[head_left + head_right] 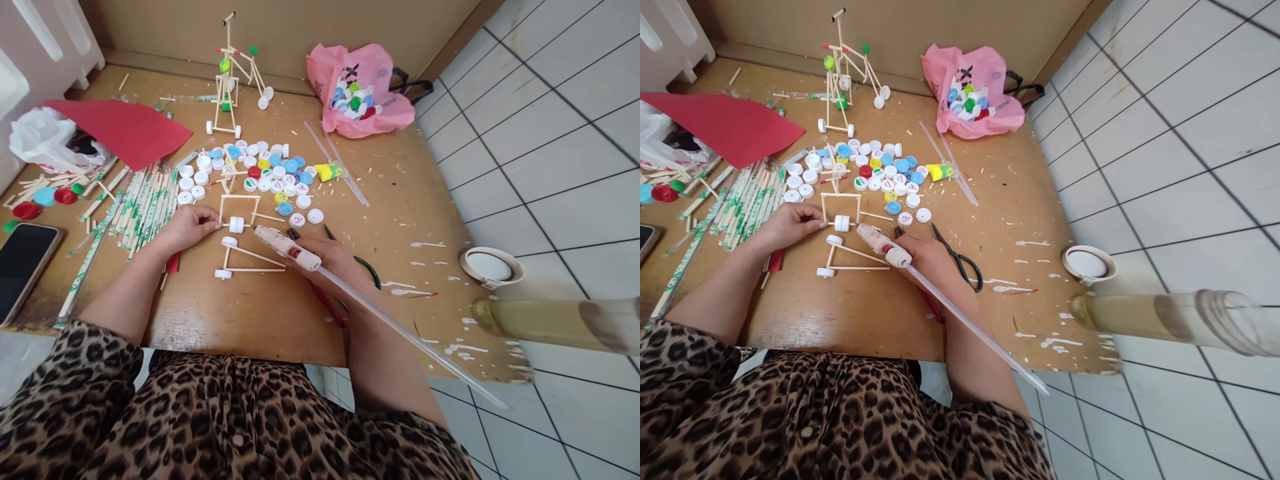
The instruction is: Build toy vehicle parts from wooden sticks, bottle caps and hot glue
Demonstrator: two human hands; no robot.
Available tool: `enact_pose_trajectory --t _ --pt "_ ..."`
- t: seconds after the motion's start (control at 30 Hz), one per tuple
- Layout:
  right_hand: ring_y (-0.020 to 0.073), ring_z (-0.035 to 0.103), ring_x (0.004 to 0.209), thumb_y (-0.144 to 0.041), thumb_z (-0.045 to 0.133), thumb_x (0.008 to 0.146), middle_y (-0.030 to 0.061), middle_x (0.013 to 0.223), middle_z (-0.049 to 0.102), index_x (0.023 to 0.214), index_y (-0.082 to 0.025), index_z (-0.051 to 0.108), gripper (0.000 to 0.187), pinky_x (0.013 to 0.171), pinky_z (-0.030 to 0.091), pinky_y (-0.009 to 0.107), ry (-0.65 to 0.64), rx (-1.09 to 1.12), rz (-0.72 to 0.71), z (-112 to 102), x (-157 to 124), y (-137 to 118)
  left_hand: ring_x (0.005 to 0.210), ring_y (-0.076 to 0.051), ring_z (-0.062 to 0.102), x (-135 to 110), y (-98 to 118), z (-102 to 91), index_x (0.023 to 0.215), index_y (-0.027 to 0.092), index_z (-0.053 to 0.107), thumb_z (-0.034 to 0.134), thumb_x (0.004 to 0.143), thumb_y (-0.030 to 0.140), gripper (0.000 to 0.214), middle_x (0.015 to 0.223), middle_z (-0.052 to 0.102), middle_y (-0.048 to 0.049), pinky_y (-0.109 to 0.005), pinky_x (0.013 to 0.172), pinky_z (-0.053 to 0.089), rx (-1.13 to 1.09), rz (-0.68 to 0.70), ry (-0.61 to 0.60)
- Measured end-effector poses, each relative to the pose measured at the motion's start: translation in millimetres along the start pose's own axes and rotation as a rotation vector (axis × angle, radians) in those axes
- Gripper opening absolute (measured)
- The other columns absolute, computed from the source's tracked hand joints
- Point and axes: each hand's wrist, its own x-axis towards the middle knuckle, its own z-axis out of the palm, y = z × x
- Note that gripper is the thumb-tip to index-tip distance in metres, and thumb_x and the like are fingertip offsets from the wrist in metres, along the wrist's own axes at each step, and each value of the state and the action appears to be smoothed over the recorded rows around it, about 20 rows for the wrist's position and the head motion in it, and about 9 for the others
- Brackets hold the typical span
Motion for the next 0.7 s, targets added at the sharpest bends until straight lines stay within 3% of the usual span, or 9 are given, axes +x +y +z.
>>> enact_pose_trajectory --t 0.7 --pt "0.0171 0.057 0.067 -0.034 0.062 0.08 0.0044 0.074 0.067 0.077 -0.023 0.066 0.012 0.059 0.035 0.027 -0.011 -0.197 0.004 6.1 -0.3 9.9 0.073 -0.018 0.065 0.7 -2.2 0.2 0.074 0.019 0.073 0.064 0.075 0.038 0.021 0.078 0.075 -0.0031 -0.029 0.071 0.05 -0.003 0.012 -0.007"
